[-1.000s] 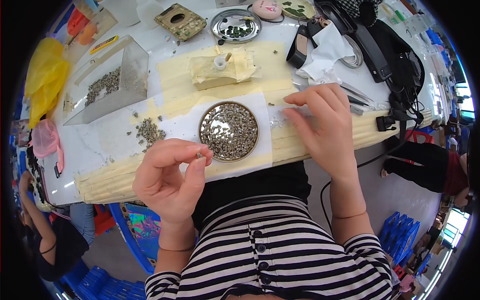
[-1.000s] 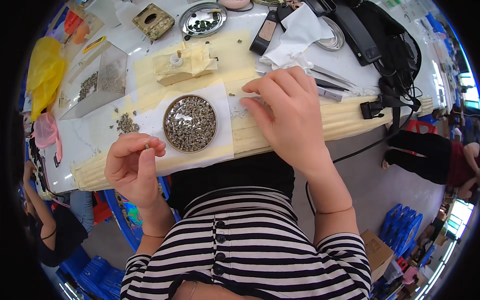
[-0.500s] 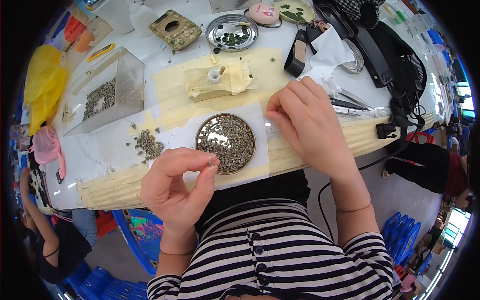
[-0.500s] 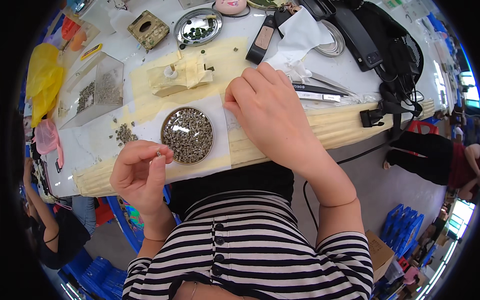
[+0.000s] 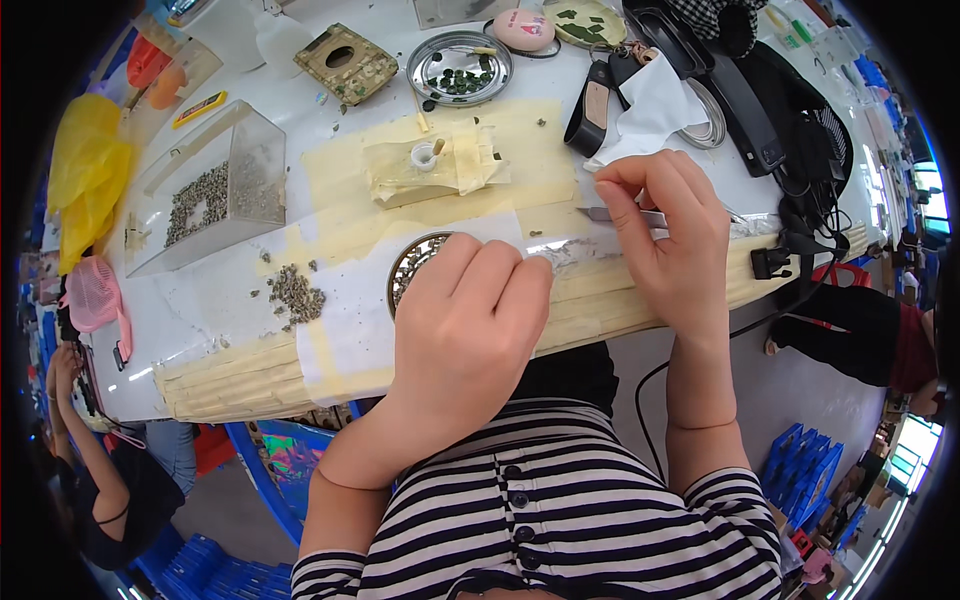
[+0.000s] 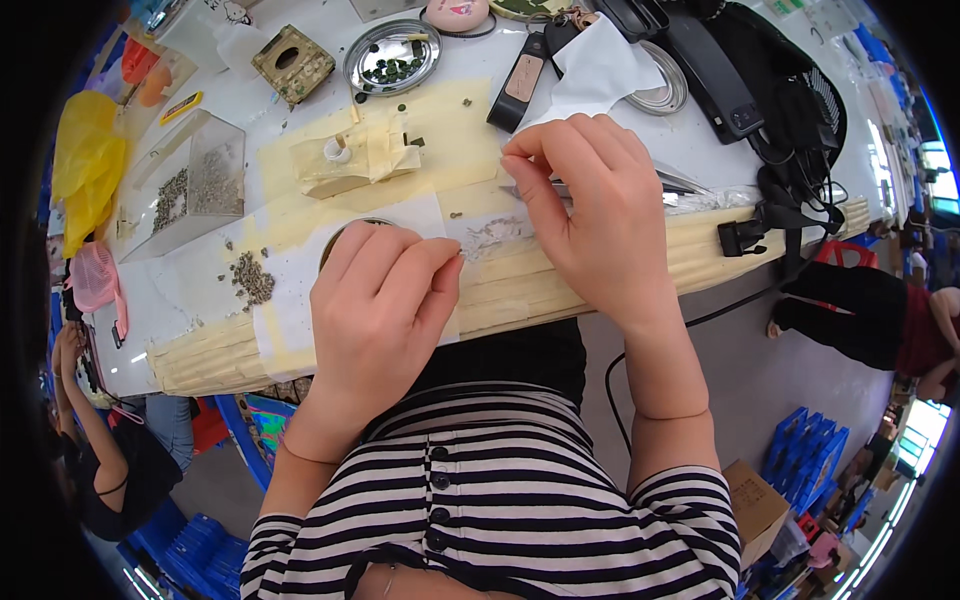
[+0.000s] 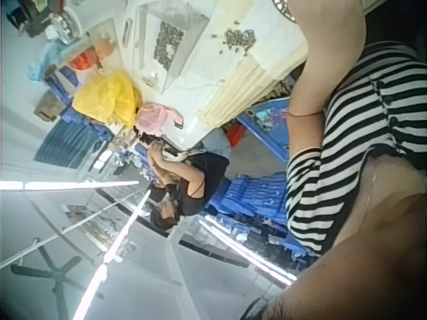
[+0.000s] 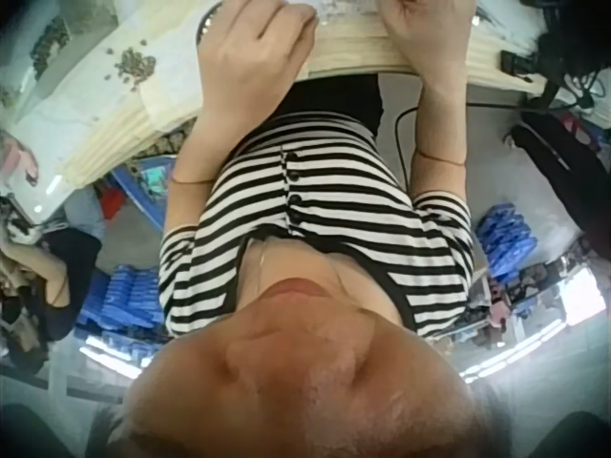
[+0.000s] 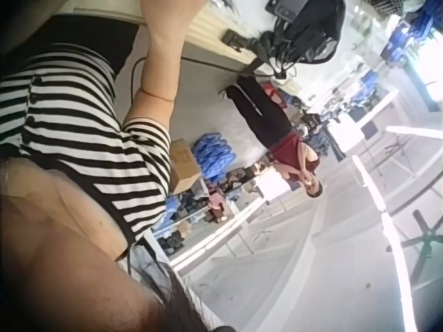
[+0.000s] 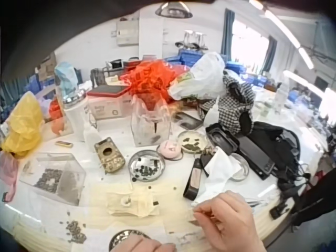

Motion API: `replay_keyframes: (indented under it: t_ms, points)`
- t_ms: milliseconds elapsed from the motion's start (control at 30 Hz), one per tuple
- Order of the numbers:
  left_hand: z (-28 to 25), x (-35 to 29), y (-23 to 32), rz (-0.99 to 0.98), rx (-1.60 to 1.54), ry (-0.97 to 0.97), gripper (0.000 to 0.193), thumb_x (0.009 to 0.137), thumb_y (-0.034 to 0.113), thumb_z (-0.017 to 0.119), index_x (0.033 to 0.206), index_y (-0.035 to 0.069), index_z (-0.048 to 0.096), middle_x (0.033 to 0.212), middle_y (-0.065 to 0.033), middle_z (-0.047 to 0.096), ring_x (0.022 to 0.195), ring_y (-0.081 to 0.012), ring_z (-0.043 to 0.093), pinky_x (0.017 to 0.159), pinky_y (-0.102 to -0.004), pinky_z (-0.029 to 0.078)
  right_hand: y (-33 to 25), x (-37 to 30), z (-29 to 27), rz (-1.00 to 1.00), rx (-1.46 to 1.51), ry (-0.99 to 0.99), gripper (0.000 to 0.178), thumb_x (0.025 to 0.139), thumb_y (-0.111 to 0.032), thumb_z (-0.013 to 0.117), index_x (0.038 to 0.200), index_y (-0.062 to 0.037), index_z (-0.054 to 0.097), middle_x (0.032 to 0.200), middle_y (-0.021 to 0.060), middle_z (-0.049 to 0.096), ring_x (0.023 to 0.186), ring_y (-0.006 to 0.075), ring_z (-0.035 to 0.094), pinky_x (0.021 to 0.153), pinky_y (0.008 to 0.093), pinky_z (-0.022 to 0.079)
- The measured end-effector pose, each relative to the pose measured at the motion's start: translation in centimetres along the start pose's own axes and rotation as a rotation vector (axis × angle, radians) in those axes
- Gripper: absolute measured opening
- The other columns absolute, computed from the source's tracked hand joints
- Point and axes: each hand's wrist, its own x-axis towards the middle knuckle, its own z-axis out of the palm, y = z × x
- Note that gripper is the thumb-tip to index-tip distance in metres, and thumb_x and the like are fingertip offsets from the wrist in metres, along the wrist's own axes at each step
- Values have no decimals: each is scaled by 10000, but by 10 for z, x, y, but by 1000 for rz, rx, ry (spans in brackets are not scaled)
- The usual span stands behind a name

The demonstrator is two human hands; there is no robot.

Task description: Assemble small plastic components and adhesive parts onto toy tank models at a workbench.

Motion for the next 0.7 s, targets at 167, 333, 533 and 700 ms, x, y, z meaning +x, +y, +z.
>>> replay_keyframes:
  t_ms: [167,333,533,700]
  points:
    - [8,6,1,-58,103,-54,179,726,-6,736,889,22,669,764,-68,550,712,-251,515,614,-353,447,7,-5,3,-2,-18,97,90,803,-50,717,826,-64,631,680,16,565,629,196,506,624,322,384]
    - [13,5,1,-59,52,44,201,708,-13,747,898,22,692,759,-58,555,705,-237,520,607,-344,449,4,-6,4,26,25,100,100,784,-15,726,813,-50,636,703,22,593,614,190,507,603,314,391]
    - [-5,0,-1,-74,-89,117,203,700,-12,778,880,31,695,758,-60,578,673,-239,519,596,-329,444,1,-10,3,61,93,99,89,802,7,722,845,-19,648,712,34,589,606,171,473,560,281,389]
    - [-43,-23,-25,-217,25,315,163,743,8,779,872,19,680,811,-77,618,724,-236,567,619,-308,451,1,-10,3,56,106,90,86,808,13,718,838,-11,641,724,40,595,603,168,472,547,275,384]
